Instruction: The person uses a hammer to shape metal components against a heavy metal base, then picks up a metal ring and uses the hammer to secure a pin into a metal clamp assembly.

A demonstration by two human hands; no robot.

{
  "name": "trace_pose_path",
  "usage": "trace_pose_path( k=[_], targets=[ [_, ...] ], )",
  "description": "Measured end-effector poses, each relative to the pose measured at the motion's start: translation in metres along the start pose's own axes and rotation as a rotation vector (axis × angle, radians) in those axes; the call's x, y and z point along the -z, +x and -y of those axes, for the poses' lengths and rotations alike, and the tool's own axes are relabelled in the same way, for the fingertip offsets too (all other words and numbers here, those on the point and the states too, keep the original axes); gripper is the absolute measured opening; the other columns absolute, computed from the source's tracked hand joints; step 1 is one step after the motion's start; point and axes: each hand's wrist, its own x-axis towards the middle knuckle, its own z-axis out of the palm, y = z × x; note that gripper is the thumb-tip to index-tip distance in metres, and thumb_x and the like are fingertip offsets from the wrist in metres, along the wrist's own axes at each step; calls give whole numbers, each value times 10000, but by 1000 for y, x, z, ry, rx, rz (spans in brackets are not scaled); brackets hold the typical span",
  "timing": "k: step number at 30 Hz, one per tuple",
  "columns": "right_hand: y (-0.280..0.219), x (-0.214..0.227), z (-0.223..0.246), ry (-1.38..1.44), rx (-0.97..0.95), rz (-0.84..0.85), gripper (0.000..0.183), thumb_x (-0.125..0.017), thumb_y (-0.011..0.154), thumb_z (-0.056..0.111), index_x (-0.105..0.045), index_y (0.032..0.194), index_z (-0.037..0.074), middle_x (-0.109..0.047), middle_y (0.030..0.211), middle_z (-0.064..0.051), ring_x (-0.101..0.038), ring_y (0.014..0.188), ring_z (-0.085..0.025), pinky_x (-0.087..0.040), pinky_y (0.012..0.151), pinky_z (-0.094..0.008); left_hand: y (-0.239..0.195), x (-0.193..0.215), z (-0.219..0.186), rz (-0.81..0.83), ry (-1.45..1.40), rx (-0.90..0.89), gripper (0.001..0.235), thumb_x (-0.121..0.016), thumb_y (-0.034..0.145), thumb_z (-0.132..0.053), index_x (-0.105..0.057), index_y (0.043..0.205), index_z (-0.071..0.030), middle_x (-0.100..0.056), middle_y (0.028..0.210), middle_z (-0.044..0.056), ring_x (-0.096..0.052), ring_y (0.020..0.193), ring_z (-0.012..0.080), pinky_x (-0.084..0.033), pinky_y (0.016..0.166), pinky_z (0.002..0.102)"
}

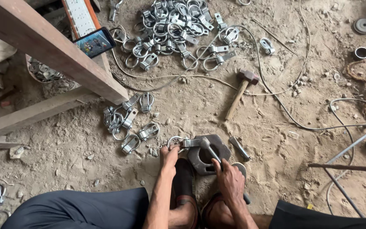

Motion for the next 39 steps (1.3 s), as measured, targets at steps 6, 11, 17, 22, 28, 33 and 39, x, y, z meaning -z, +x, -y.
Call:
trace_pose_path(
  k=[6,11,17,22,28,33,39],
  targets=[
    [0,-4,-6,4,28,4,579,-564,982,574,-626,716,64,-471,457,-97,-378,382,-209,-351,387,-417,-12,2,-17,6,-6,39,374,-830,866,-105,-479,741,-137,-531,753,14,-475,642,138,-445,566,296],
    [3,-8,-12,25,3,-29,583,-555,998,574,-615,720,65,-445,454,-80,-342,394,-177,-316,389,-392,-18,-6,-23,89,-200,60,445,-786,826,-32,-382,681,-153,-673,762,30,-714,719,159,-653,670,312],
    [-2,-14,-11,11,103,-118,498,-559,984,541,-631,793,87,-446,488,-56,-335,377,-155,-308,333,-382,-11,-3,-20,67,-155,46,423,-769,889,-40,-395,713,-132,-647,820,77,-699,747,194,-645,688,352],
    [-4,-14,-12,-17,101,-68,516,-566,995,538,-594,754,83,-445,481,-55,-348,382,-161,-326,340,-372,-13,-2,-24,84,-147,62,415,-759,879,-23,-400,710,-144,-701,848,94,-717,779,187,-654,718,341],
    [2,1,-3,-10,67,-51,543,-580,1000,540,-570,708,81,-473,456,-94,-400,380,-224,-351,381,-412,-10,-2,-17,108,-167,81,425,-759,842,20,-396,692,-142,-748,863,126,-760,812,224,-664,738,370],
    [-7,10,14,14,199,-294,480,-565,1000,488,-602,789,59,-569,553,-196,-578,531,-417,-413,460,-518,5,0,1,156,-234,14,425,-761,850,61,-411,733,-151,-657,853,84,-738,833,212,-679,770,386],
    [-3,15,16,-22,-49,21,488,-526,1007,519,-664,888,67,-642,638,-238,-662,571,-430,-475,482,-521,5,-1,-5,135,-11,-62,444,-804,853,31,-408,706,-104,-714,850,98,-658,765,199,-553,659,375]
  ],
)
